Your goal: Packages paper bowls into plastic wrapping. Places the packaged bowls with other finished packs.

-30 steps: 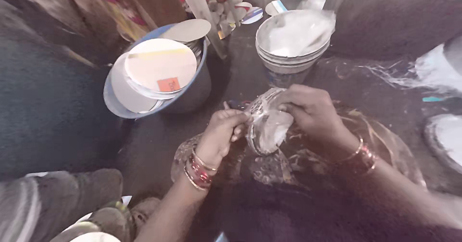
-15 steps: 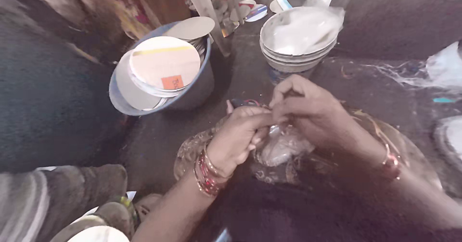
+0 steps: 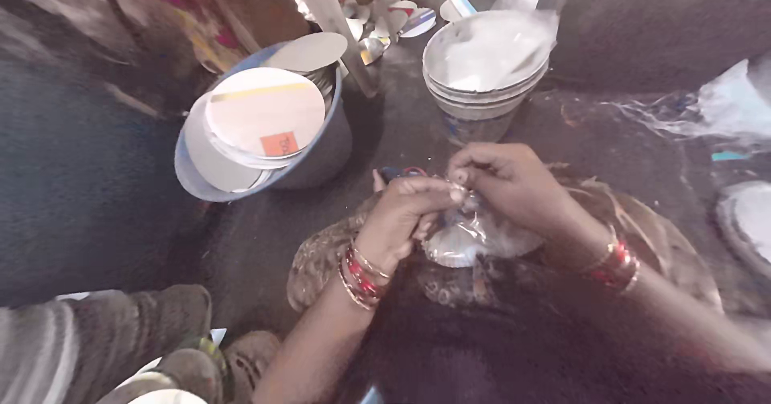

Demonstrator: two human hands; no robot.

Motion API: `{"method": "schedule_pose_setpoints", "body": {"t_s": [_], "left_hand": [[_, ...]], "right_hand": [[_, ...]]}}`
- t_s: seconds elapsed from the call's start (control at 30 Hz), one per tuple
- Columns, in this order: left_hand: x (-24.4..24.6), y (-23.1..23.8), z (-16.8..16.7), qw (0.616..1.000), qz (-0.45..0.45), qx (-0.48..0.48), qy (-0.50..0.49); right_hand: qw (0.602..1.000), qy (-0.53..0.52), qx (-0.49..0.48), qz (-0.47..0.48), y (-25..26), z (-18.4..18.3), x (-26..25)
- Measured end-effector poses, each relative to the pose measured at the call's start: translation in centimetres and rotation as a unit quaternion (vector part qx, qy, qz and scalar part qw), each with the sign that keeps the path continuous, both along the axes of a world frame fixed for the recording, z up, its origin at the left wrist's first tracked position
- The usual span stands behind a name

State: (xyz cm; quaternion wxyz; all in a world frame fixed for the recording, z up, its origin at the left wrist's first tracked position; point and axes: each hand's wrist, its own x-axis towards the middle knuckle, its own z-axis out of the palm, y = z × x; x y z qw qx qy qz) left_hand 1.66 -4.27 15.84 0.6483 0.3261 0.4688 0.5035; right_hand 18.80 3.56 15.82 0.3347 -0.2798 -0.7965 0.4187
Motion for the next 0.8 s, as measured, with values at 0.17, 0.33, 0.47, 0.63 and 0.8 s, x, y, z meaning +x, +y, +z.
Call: {"method": "schedule_pose_setpoints", "body": {"t_s": [0.17,0.33,0.47,0.63,0.8], "left_hand": [[2.2,0.0,-0.1,0.870,0.136,0.222,0.418],[1.5,0.4,-1.3,0.530,0.213,0.469,0.673],[0.9,0.8,-1.9,0.451,0.242,0.520,0.684],[-0.6,1.3,-2.0,0.438,0.209,0.572,0.661],[-0.6,1.2,-1.6,0.434,0.191,0.594,0.650]], "right_hand": [[0.997,-0.027,-0.043,-0.055,-0.5,0.5,-0.2],[0.996,-0.022,0.023,-0.083,-0.7,1.0,0.1],[0.998,0.041,0.013,-0.055,0.1,0.3,-0.3],[0.994,0.073,0.070,-0.047,0.7,-0.6,-0.8],[0.991,0.126,-0.030,0.028,1.1,0.0,-0.5]]}}
